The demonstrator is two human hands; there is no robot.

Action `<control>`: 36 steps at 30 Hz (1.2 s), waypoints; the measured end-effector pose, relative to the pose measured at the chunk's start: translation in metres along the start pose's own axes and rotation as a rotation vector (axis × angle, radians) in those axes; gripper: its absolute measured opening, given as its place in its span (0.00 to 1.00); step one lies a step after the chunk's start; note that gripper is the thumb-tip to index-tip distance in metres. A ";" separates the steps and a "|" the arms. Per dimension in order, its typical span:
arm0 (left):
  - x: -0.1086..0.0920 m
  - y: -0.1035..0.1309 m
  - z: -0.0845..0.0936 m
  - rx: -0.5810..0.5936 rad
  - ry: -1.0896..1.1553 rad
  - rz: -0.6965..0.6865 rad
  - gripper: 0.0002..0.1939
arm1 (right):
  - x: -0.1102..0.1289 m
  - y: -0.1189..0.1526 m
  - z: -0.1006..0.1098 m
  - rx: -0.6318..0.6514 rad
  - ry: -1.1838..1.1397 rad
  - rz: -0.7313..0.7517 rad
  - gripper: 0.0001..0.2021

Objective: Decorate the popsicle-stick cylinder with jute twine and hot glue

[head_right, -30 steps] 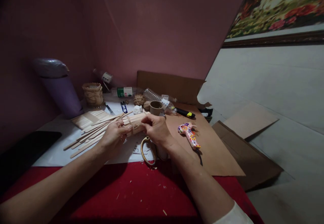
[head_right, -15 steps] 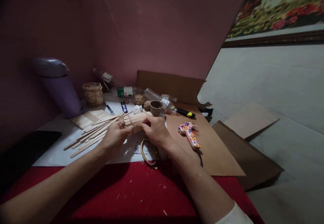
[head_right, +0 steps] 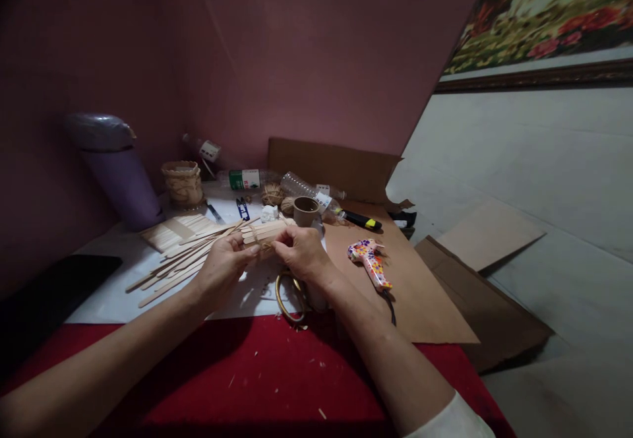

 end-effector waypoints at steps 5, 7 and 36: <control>-0.001 -0.002 0.001 -0.039 -0.004 -0.008 0.12 | 0.003 0.000 -0.004 -0.024 0.048 0.046 0.07; -0.001 -0.003 0.002 -0.027 -0.006 -0.020 0.11 | 0.003 0.000 -0.004 -0.033 0.050 0.048 0.07; 0.005 -0.007 0.006 -0.014 0.003 -0.026 0.17 | -0.001 0.000 -0.001 0.030 -0.035 -0.017 0.06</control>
Point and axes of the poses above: each hand's wrist, its own y-axis away from the middle knuckle, its own z-axis out of the back of the hand, x = y × z, the point moved 2 cm from there along -y, towards the middle knuckle, and after that the axes turned 9 degrees about z, right-handed, at the moved point
